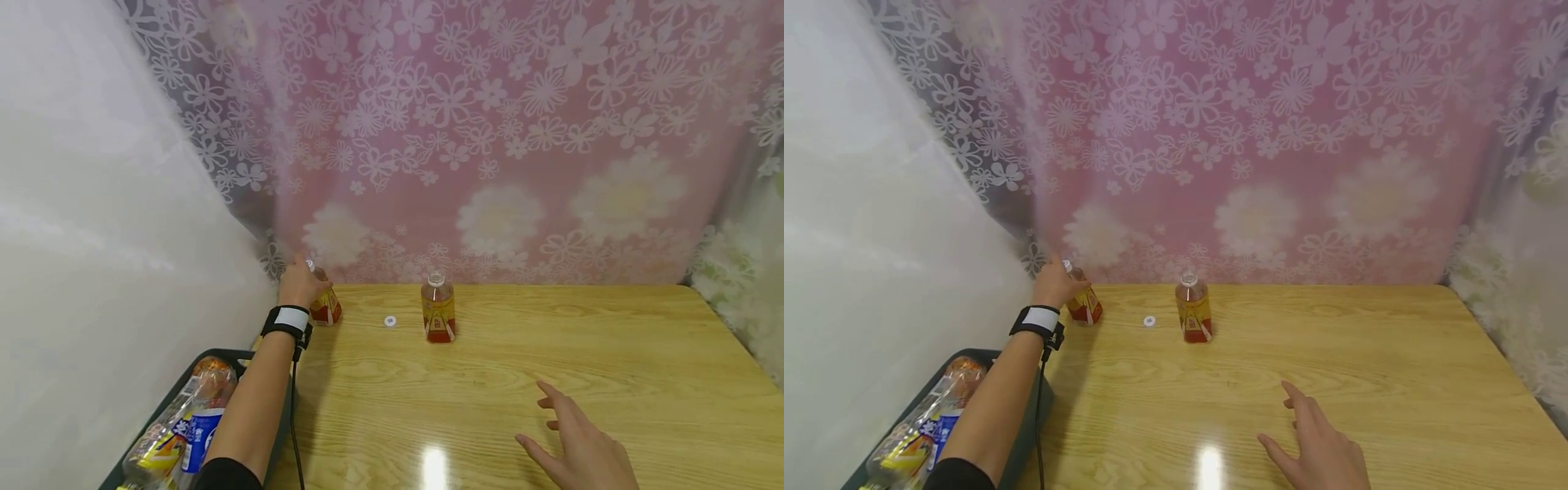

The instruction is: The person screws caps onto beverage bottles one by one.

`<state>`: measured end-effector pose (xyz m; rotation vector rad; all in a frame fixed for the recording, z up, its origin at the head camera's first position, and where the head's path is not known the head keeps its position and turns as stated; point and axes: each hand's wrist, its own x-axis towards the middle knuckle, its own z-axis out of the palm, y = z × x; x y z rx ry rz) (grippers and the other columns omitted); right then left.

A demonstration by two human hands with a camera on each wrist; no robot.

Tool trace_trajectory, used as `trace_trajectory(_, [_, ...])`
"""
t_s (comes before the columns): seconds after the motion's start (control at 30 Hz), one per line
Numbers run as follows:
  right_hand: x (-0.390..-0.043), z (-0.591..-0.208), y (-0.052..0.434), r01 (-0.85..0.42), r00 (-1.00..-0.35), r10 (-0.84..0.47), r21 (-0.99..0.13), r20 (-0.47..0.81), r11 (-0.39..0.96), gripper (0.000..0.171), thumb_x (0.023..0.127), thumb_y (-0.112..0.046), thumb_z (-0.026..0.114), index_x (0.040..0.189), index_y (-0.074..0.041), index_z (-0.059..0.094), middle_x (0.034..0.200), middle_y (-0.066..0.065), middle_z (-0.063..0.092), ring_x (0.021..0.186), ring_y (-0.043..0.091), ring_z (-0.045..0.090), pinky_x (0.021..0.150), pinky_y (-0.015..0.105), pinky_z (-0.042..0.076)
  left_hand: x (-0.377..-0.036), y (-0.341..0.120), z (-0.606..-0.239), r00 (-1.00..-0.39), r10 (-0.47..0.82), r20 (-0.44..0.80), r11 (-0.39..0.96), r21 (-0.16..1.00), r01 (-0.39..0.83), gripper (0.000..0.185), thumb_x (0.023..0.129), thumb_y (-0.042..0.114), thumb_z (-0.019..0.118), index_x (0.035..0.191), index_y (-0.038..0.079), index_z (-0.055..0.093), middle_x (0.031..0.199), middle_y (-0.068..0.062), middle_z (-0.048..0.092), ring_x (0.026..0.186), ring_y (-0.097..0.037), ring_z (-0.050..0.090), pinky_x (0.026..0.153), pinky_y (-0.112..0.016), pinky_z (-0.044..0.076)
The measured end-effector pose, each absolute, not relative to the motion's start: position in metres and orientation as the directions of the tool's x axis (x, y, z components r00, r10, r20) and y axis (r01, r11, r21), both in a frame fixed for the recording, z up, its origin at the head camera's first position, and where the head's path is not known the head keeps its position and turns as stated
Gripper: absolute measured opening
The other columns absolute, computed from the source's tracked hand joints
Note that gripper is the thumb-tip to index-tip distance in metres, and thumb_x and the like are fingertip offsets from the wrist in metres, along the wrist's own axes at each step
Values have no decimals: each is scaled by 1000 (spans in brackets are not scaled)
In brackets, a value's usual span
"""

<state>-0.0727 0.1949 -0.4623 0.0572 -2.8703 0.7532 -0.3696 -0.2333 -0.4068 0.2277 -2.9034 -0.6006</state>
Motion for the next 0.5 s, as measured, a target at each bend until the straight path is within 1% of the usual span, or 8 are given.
trace_trajectory(0.13, [-73,-460,192,-72,-987,7,-481,159,874,92,80,-49,84,153,-15,39,120,5,68,85,22,73,45,25,43,-368,-236,-407,-975,-190,115,898,423,-125,88,85,41,82,143,-5,33,128,-34,52,112,-51,59,90,-59,53])
trace_trajectory(0.23, [-74,-459,191,-76,-989,-4,-482,148,873,93,80,-51,83,153,-15,38,122,5,68,86,22,73,46,26,43,-368,-237,-405,-974,-193,117,896,425,-126,94,85,47,80,146,-5,31,128,-33,53,112,-51,59,92,-59,51])
trace_trajectory(0.33, [-76,-458,191,-77,-991,-14,-487,131,870,93,80,-52,83,153,-15,38,123,5,68,88,22,73,47,26,44,-368,-236,-400,-973,-176,152,902,421,-97,100,85,57,76,149,-4,30,130,-32,52,111,-51,59,92,-60,51])
trace_trajectory(0.4, [-79,-456,192,-78,-994,-28,-500,107,862,93,80,-54,82,152,-14,39,125,5,67,89,22,74,50,28,48,-366,-231,-394,-970,-152,190,909,411,-62,100,85,60,74,149,-4,30,132,-32,50,112,-51,58,92,-60,51])
trace_trajectory(0.5, [-87,-451,193,-71,-997,-54,-543,47,837,93,81,-61,77,151,-13,40,128,7,66,95,23,73,61,35,56,-361,-221,-382,-966,-110,233,921,389,-11,98,87,58,73,150,-4,31,140,-33,44,118,-50,54,94,-60,50])
